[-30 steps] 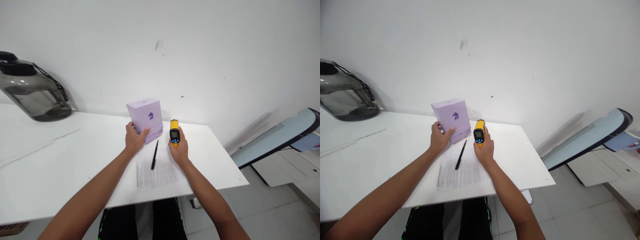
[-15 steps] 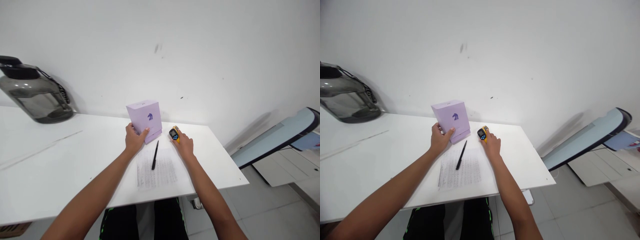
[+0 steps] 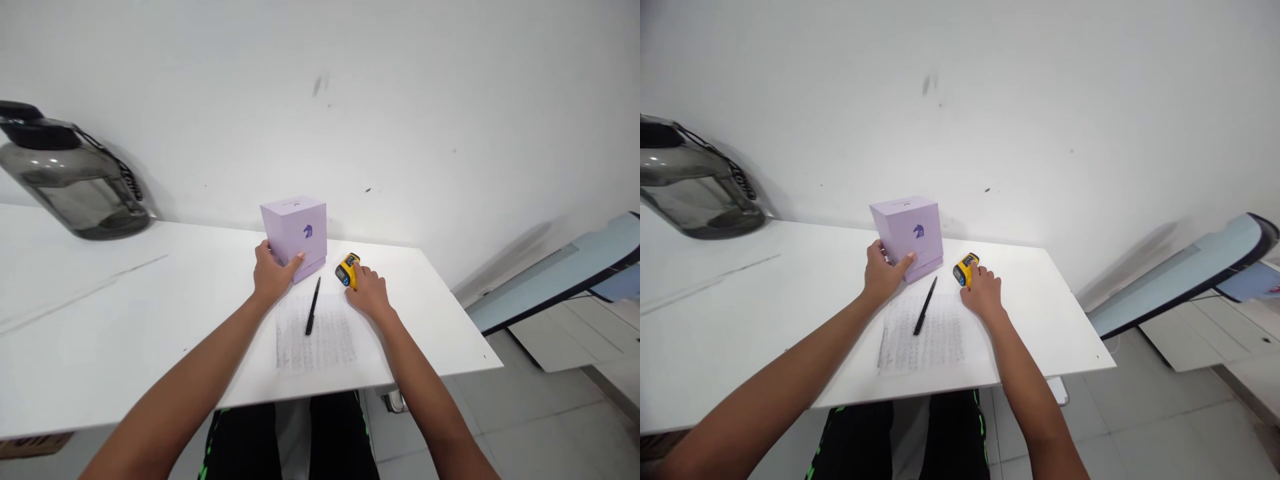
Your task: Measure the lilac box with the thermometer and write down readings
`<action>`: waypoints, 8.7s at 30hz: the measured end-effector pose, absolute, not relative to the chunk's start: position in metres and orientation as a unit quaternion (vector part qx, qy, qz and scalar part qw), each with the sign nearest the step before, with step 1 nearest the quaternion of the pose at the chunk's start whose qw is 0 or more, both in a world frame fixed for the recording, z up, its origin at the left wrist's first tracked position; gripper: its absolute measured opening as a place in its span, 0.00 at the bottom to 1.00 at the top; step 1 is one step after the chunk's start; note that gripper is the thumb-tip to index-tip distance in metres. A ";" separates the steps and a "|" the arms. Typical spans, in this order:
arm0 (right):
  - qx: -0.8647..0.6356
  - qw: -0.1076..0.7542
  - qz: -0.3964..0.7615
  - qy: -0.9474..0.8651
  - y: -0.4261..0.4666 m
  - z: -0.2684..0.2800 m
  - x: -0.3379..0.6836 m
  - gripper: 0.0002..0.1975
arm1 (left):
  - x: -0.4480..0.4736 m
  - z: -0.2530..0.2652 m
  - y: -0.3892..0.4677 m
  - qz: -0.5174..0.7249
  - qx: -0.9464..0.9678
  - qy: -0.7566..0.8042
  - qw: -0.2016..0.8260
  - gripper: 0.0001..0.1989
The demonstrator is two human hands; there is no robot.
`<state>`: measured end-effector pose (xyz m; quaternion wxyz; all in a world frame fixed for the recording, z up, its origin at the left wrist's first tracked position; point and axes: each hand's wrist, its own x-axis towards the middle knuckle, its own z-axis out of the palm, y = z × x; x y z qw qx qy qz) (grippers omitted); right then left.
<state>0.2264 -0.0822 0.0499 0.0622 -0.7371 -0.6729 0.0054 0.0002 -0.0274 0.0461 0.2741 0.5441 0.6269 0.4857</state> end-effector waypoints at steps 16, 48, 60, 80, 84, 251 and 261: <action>-0.456 0.094 -0.106 -0.879 -0.091 0.037 0.189 0.16 | 0.001 0.041 -0.023 0.494 0.552 0.622 0.254 0.41; -0.645 0.322 0.103 -0.685 -0.102 0.029 0.242 0.24 | 0.005 0.043 -0.024 0.464 0.585 0.616 0.249 0.45; -0.606 0.441 0.254 -0.612 -0.099 0.024 0.233 0.24 | 0.005 0.044 -0.024 0.448 0.598 0.620 0.238 0.45; -0.622 0.414 0.295 -0.595 -0.094 0.021 0.234 0.19 | 0.006 0.041 -0.022 0.430 0.623 0.611 0.232 0.48; -0.616 0.411 0.314 -0.594 -0.094 0.021 0.235 0.19 | 0.007 0.040 -0.022 0.427 0.625 0.612 0.227 0.48; -0.604 0.627 0.203 -0.448 -0.075 0.054 0.179 0.23 | -0.001 0.023 -0.009 0.512 0.609 0.515 0.319 0.43; -0.603 0.635 0.199 -0.440 -0.073 0.053 0.181 0.19 | -0.001 0.018 -0.008 0.486 0.658 0.496 0.290 0.56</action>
